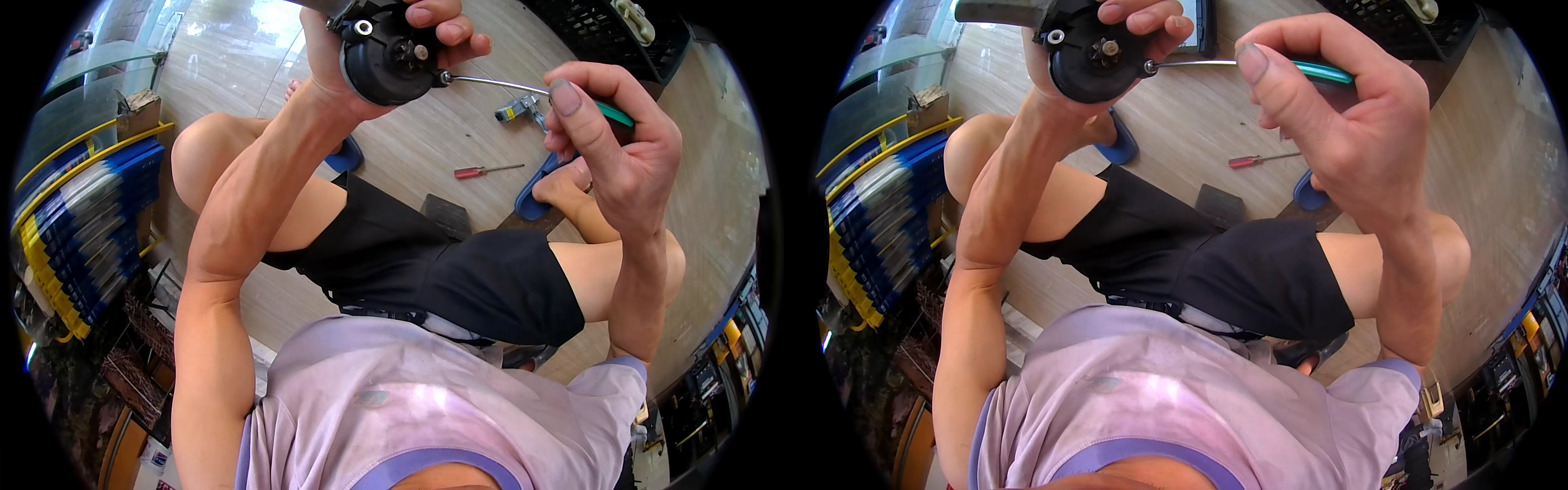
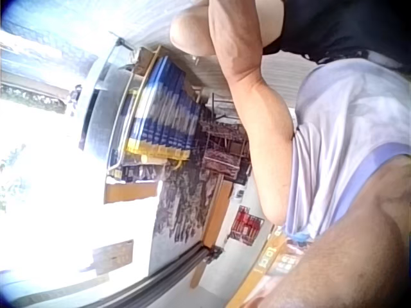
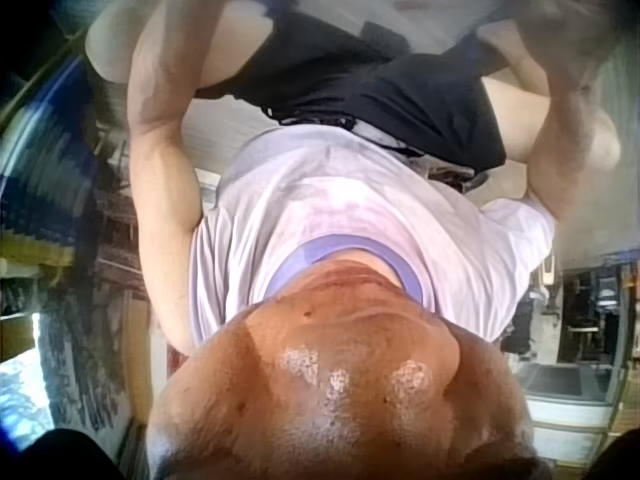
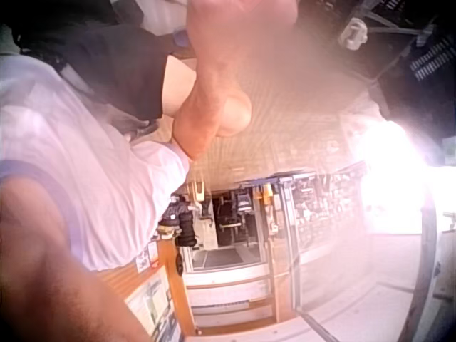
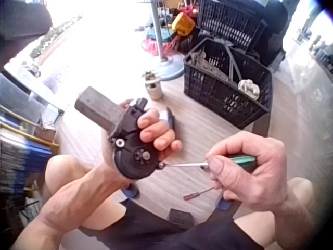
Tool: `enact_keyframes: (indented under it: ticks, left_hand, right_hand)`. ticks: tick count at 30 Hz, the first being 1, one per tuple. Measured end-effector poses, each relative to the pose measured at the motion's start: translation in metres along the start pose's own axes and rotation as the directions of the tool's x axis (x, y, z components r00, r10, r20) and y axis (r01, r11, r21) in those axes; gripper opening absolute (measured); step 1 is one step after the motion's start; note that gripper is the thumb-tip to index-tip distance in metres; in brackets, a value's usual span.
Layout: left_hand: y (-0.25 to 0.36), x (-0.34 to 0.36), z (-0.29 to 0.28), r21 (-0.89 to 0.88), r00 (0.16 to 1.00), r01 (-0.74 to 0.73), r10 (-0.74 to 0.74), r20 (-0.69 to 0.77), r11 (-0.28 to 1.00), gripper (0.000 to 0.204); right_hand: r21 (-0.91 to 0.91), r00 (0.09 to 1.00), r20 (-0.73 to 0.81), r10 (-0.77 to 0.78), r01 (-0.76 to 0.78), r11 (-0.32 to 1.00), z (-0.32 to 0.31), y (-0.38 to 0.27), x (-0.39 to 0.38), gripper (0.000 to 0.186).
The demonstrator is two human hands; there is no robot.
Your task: The person disassembles a vehicle wiper motor assembly, loosening a screw with a screwdriver, turning it over to manipulate the casing, and working on the internal mechanisms by hand.
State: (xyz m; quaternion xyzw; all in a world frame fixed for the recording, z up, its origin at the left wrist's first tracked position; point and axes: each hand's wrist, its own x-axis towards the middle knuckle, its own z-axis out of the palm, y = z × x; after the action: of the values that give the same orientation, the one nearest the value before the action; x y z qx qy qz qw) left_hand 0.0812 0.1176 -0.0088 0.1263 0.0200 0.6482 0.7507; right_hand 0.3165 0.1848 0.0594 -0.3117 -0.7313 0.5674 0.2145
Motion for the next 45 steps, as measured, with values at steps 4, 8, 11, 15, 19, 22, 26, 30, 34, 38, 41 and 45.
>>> enact_keyframes:
  ticks: [4, 8, 11, 15, 19, 22, 26, 30, 34, 38, 41, 45]
  left_hand:
    - [0.0, 0.0, 0.0, -0.011, 0.999, -0.009, 0.009, -0.036, 1.0, 0.049]
    - [0.001, -0.001, -0.001, 0.015, 1.0, -0.003, 0.003, -0.024, 1.0, 0.048]
    - [0.001, -0.001, -0.001, 0.005, 0.999, 0.01, -0.01, -0.03, 1.0, 0.05]
    - [0.001, -0.003, -0.003, 0.018, 0.999, 0.026, -0.025, -0.043, 0.999, 0.052]
    - [-0.001, -0.003, -0.001, 0.016, 0.994, 0.043, -0.042, -0.102, 0.999, 0.054]
    - [-0.002, -0.005, 0.005, 0.014, 0.99, 0.047, -0.045, -0.134, 0.999, 0.054]
    - [-0.002, -0.005, -0.002, -0.001, 0.995, 0.057, -0.057, -0.087, 0.998, 0.056]
    - [-0.003, -0.004, -0.002, -0.002, 0.995, 0.074, -0.074, -0.06, 0.997, 0.057]
    - [-0.005, -0.005, 0.007, 0.033, 0.992, 0.062, -0.058, -0.11, 0.998, 0.058]
    - [-0.005, -0.005, 0.006, 0.037, 0.991, 0.067, -0.062, -0.117, 0.997, 0.058]
    - [-0.005, -0.005, 0.007, 0.031, 0.99, 0.071, -0.067, -0.122, 0.997, 0.058]
    - [-0.004, -0.006, 0.007, 0.032, 0.991, 0.077, -0.073, -0.113, 0.996, 0.058]
  right_hand:
    - [0.023, 1.0, -0.003, 0.019, -0.019, 1.0, 0.002, 0.0, 0.0, 0.023]
    - [-0.052, 0.983, 0.015, -0.184, 0.184, 0.981, 0.005, 0.008, 0.001, 0.025]
    - [0.022, 0.997, 0.054, -0.047, 0.046, 0.999, 0.006, 0.002, 0.0, 0.026]
    - [0.031, 0.999, 0.041, -0.017, 0.016, 0.999, 0.009, 0.005, -0.001, 0.027]
    - [-0.12, 0.989, -0.005, -0.145, 0.144, 0.982, 0.011, 0.005, -0.004, 0.025]
    - [-0.191, 0.984, 0.016, -0.175, 0.175, 0.966, 0.01, 0.003, -0.003, 0.024]
    - [-0.291, 0.944, 0.087, -0.317, 0.329, 0.899, 0.006, 0.002, -0.002, 0.025]
    - [-0.31, 0.925, 0.1, -0.368, 0.38, 0.871, 0.005, 0.003, 0.0, 0.025]
    - [-0.222, 0.982, 0.027, -0.189, 0.19, 0.956, 0.003, 0.006, -0.003, 0.025]
    - [-0.307, 0.947, 0.071, -0.312, 0.319, 0.897, 0.002, 0.006, 0.0, 0.028]
    - [-0.315, 0.879, 0.021, -0.476, 0.458, 0.832, 0.01, 0.01, 0.004, 0.03]
    - [-0.284, 0.936, 0.1, -0.337, 0.351, 0.892, 0.001, 0.008, 0.0, 0.031]
